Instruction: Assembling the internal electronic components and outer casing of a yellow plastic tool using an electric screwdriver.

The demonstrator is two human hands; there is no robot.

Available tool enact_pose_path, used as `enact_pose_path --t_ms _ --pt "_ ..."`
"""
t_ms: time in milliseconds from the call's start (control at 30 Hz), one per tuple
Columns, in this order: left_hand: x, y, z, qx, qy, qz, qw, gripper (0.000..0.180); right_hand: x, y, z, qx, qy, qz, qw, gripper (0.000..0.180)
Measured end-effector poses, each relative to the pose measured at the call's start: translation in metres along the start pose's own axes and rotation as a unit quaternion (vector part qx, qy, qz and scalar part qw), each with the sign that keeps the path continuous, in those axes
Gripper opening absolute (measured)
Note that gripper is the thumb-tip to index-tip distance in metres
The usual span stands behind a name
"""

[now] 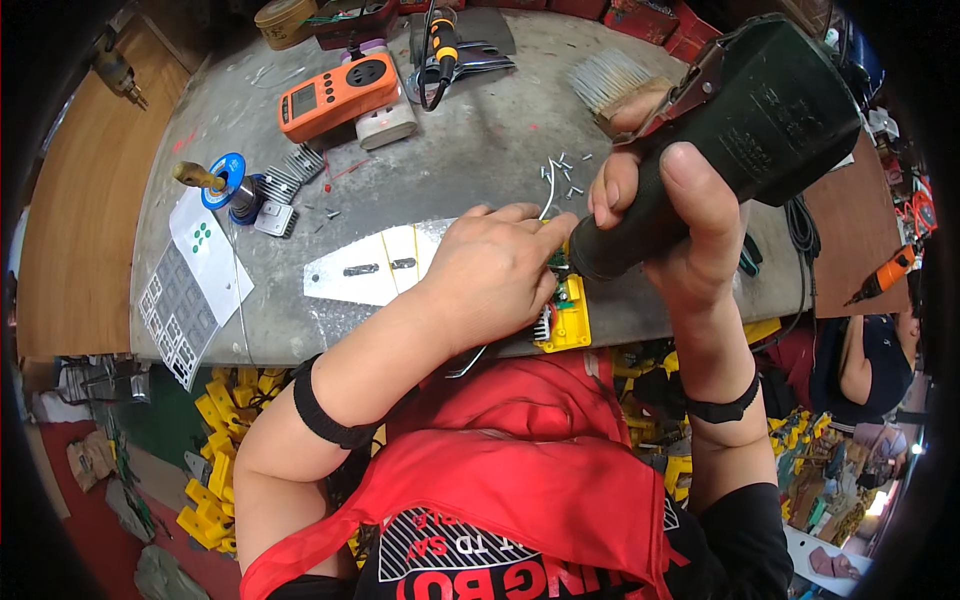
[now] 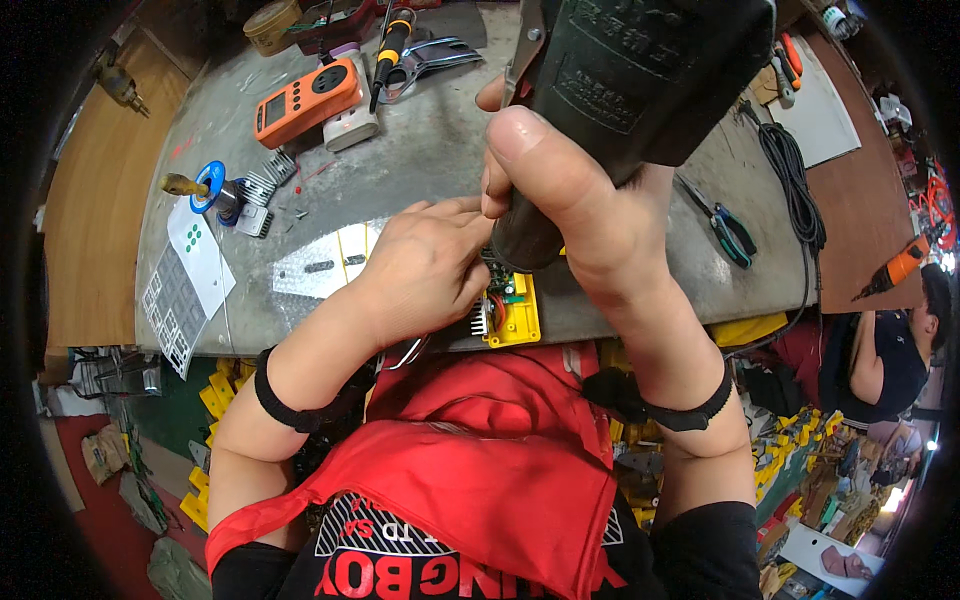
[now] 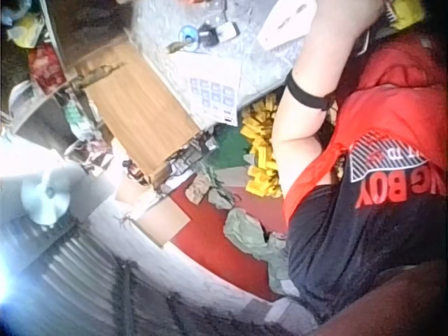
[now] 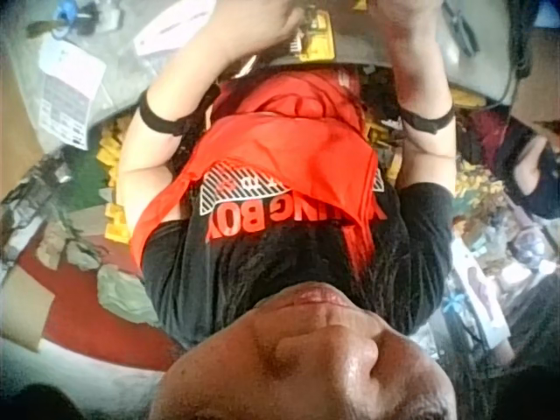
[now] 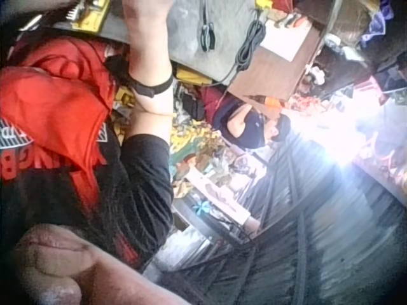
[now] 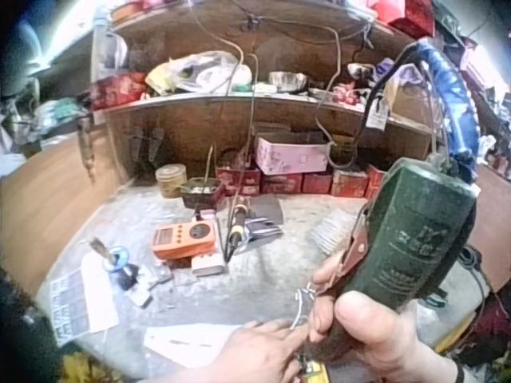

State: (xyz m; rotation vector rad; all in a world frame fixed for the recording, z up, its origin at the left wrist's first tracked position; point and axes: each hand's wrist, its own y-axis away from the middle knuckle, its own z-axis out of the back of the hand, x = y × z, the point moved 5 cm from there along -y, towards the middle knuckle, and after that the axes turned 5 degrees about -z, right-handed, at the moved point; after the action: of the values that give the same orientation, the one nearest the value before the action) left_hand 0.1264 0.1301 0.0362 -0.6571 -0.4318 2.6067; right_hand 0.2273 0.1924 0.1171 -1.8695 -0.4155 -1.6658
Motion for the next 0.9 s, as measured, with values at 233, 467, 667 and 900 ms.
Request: enact_pose_path --t_ms 233,467,667,900 --pt "-0.0003 -0.0001 0.0028 0.005 0.009 0.005 1.000 0.039 -0.0011 0.0006 -0.0015 -0.017 0.013 -0.004 1.000 0.045" --pt "-0.0015 -0.0016 0.0024 -0.005 0.013 0.002 1.000 0.035 -0.0004 -0.0007 0.0004 -0.031 0.002 0.011 0.999 0.044" --pt "-0.0004 -0.0024 0.0026 -0.008 0.026 0.008 1.000 0.034 -0.0025 -0.0001 0.0008 -0.023 0.008 0.007 1.000 0.043" --pt "-0.0011 -0.0001 0.0040 -0.005 0.021 0.016 1.000 0.036 -0.0014 0.0010 -0.0003 -0.015 0.024 0.012 1.000 0.043"
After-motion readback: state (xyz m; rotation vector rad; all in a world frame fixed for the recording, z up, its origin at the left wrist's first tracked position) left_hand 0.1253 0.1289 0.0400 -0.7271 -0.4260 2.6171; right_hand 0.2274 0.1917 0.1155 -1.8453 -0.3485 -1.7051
